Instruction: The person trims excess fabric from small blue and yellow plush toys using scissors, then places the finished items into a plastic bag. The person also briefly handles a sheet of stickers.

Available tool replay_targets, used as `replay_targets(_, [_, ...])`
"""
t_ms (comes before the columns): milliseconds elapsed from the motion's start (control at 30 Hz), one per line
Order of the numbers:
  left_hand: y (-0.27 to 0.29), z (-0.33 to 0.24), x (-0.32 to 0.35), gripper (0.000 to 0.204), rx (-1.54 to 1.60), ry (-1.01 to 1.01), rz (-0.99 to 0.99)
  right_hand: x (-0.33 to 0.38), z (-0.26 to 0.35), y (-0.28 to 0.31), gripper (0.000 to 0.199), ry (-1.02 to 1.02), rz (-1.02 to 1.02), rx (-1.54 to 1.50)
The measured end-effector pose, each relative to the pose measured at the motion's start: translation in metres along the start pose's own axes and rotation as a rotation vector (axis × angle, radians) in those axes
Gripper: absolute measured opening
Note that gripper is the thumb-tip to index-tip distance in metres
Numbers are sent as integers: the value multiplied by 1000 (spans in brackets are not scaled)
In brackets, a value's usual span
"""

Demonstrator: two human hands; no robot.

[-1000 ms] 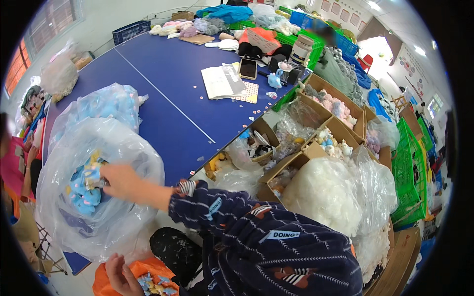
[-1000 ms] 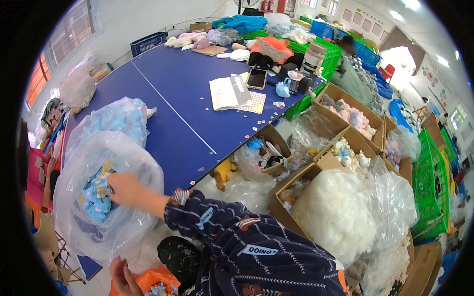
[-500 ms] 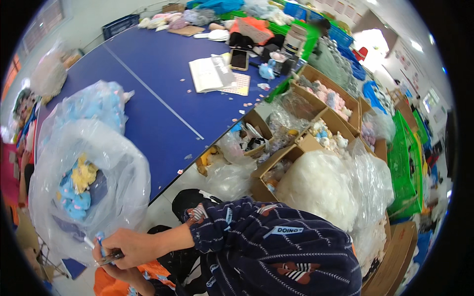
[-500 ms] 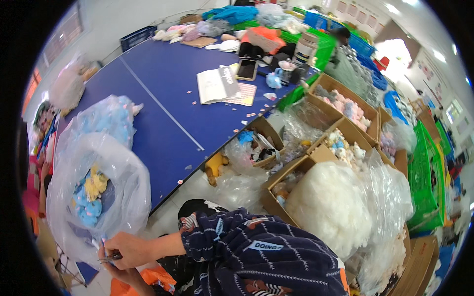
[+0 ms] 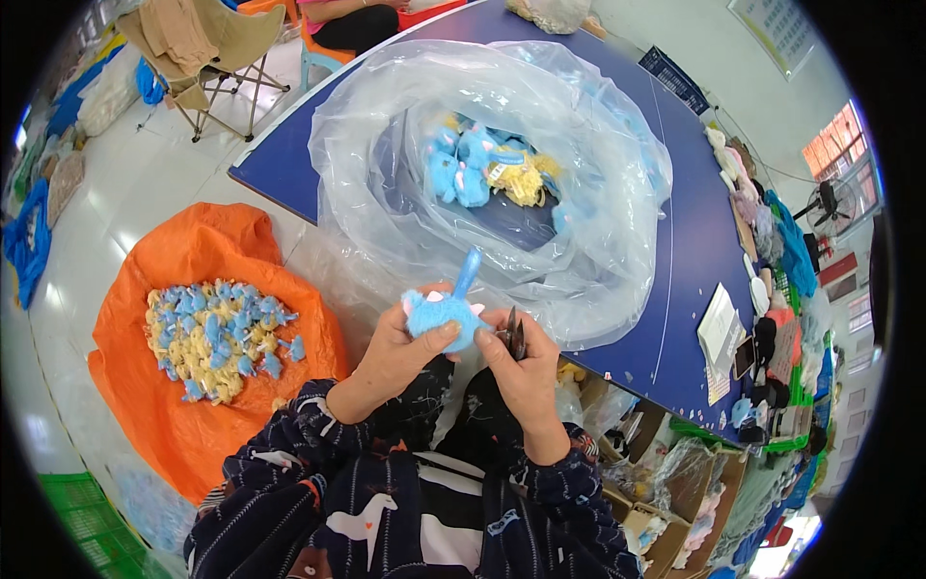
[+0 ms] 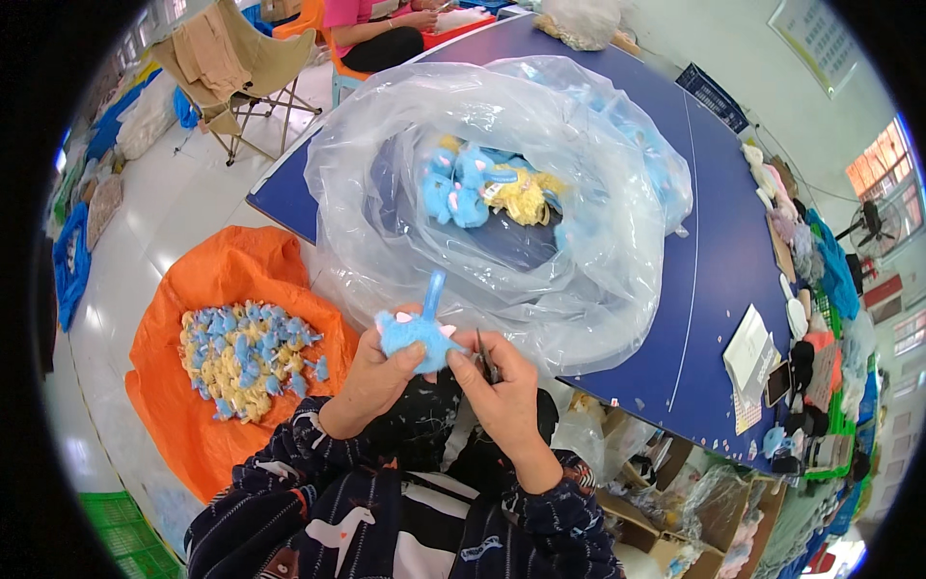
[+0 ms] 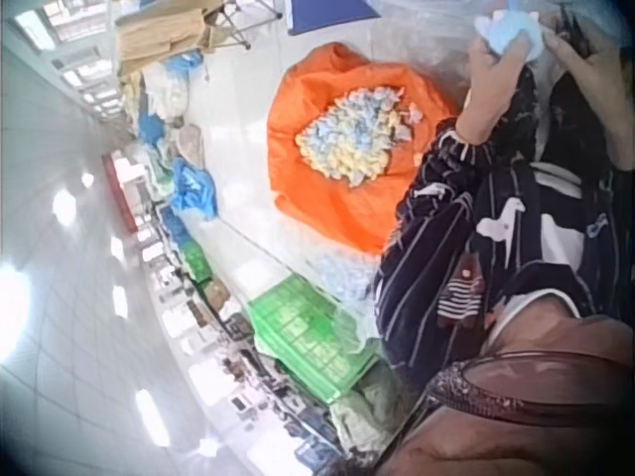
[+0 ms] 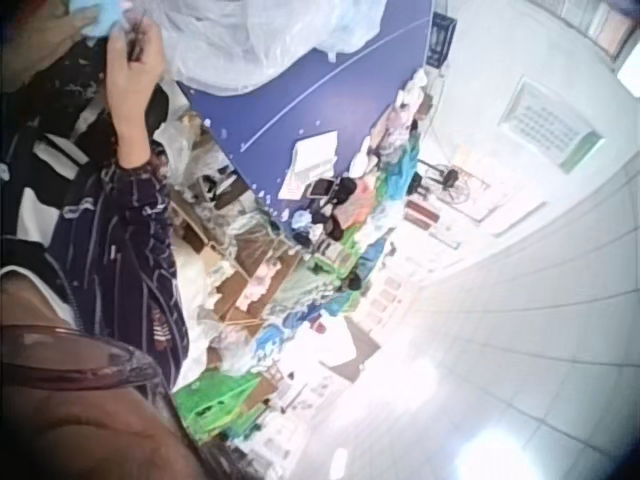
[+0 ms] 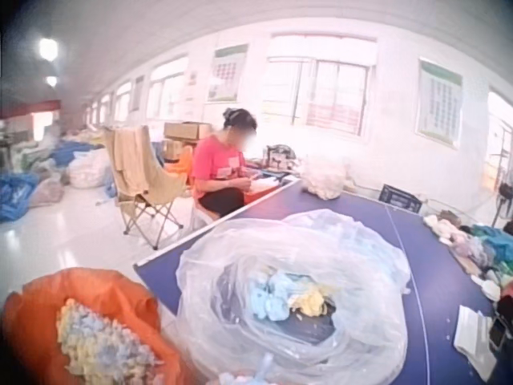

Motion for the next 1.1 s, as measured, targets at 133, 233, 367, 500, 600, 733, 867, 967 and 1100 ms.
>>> replay_targets(133, [2,-7,4,36,-126,-79,38,4,6,-12,10,137,31,16])
replay_targets(233, [17,-27,12,31,-242,-181,28,-6,34,-23,13,280,206,233])
replay_targets(367, [61,-94,28,31,-714,-589,48,-50,47,-8,19,327,110,409])
replay_targets(500, [135,-145,60,44,-1661,-511,-575,-111,58,6,23,487,-139,718])
replay_targets(600, [138,-147,66,43,-1504,-499,-646,-138,41,5,26,581,-410,948])
replay_targets(733, [85,-110,42,38,-1084,-375,-139,-168,-4,25,23,310,-284,674])
replay_targets(867, [42,-72,25,35,-579,-148,167,-126,18,23,17,25,-120,89])
replay_targets(967, [15,-53,4,37,-399,-161,147,-81,24,18,17,-145,-17,-190])
replay_targets(1100, [-13,-24,-7,39,40,23,176,-37,16,-1,18,-315,183,-501])
Point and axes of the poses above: each hand's wrist, its own x-axis away from the middle knuckle, its own y-axis out of the back of the hand, z = x × y, the point moved 7 cm from there along -x, towards the middle knuckle, and after that the axes turned 10 degrees about -z, right-handed, at the moved point
